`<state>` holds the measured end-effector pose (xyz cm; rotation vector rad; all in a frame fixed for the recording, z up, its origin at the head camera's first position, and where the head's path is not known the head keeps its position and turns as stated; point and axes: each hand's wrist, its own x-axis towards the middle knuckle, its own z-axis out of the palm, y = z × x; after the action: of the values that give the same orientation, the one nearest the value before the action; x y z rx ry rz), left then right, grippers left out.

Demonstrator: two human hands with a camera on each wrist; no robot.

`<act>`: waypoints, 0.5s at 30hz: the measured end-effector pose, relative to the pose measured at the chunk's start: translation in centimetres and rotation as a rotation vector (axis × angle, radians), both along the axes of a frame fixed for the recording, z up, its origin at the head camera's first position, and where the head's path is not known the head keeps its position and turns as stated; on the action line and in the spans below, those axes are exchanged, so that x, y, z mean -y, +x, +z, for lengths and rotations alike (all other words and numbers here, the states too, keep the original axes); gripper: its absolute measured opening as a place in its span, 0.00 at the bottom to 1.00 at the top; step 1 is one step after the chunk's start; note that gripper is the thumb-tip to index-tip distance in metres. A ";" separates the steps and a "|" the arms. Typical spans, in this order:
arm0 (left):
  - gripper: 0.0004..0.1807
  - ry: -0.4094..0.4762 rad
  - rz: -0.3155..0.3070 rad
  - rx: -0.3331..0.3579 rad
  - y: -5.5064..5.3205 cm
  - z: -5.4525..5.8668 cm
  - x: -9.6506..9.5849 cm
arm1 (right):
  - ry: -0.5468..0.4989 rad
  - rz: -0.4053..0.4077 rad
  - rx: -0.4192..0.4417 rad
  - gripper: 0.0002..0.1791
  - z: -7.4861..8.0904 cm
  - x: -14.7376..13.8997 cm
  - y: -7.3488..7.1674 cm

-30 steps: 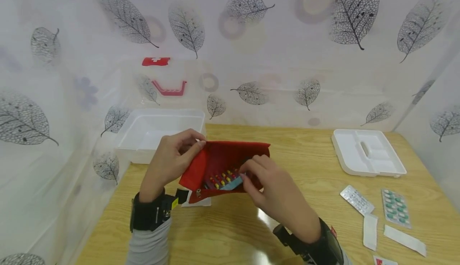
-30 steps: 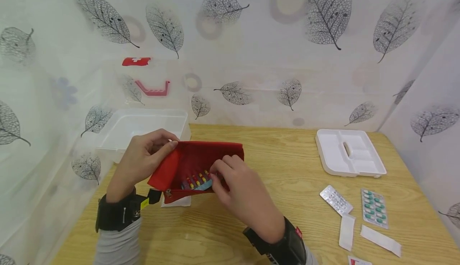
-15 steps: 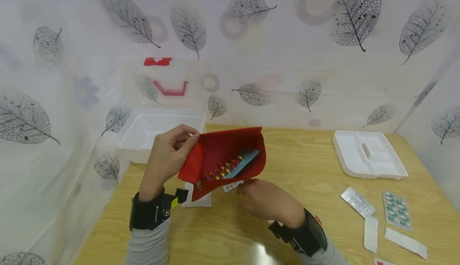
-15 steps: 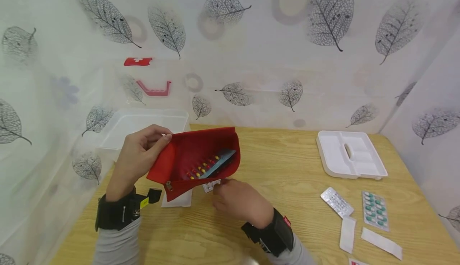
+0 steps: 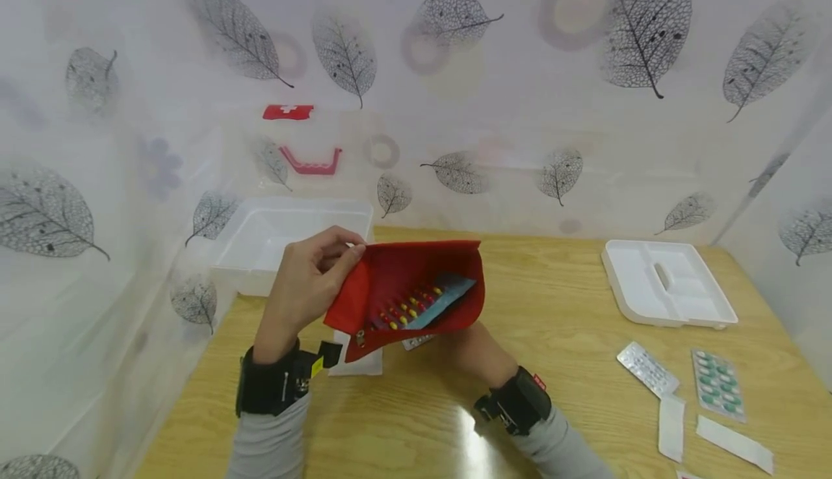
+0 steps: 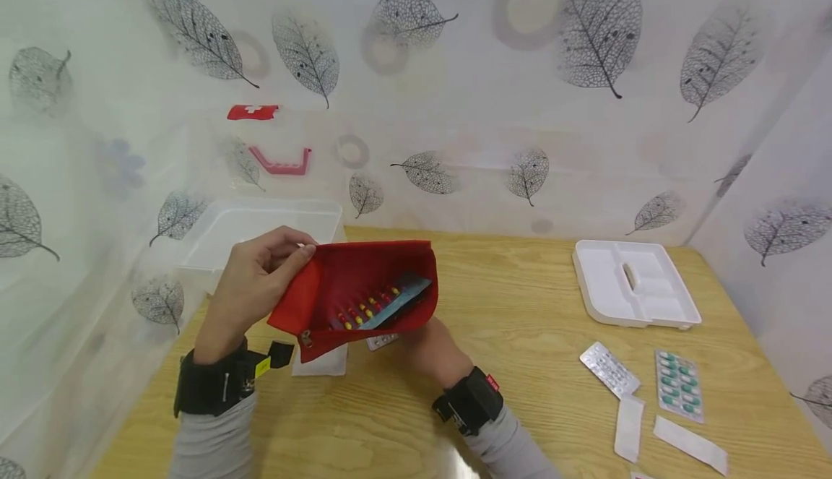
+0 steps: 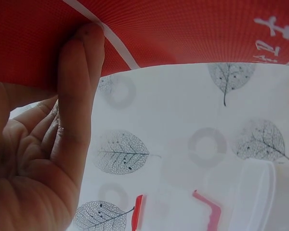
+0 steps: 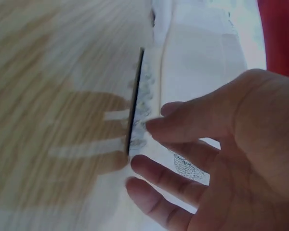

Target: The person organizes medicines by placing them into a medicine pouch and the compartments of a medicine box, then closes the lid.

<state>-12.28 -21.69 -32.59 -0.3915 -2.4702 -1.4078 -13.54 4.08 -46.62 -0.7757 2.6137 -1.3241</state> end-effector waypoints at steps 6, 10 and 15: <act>0.06 0.015 -0.022 0.022 -0.1 0.1 -0.3 | -0.163 0.011 -0.083 0.21 -1.3 -0.7 -0.4; 0.06 0.004 -0.017 0.010 -0.2 0.1 -0.4 | -0.149 -0.012 -0.087 0.25 -1.4 -0.7 -0.5; 0.06 -0.002 -0.015 0.023 0.0 0.0 -0.3 | -0.122 -0.001 -0.076 0.27 -1.6 -0.8 -0.6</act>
<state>-12.33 -21.34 -32.56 -0.3976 -2.4927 -1.4233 -14.10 4.84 -48.23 -0.8584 2.6106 -1.4953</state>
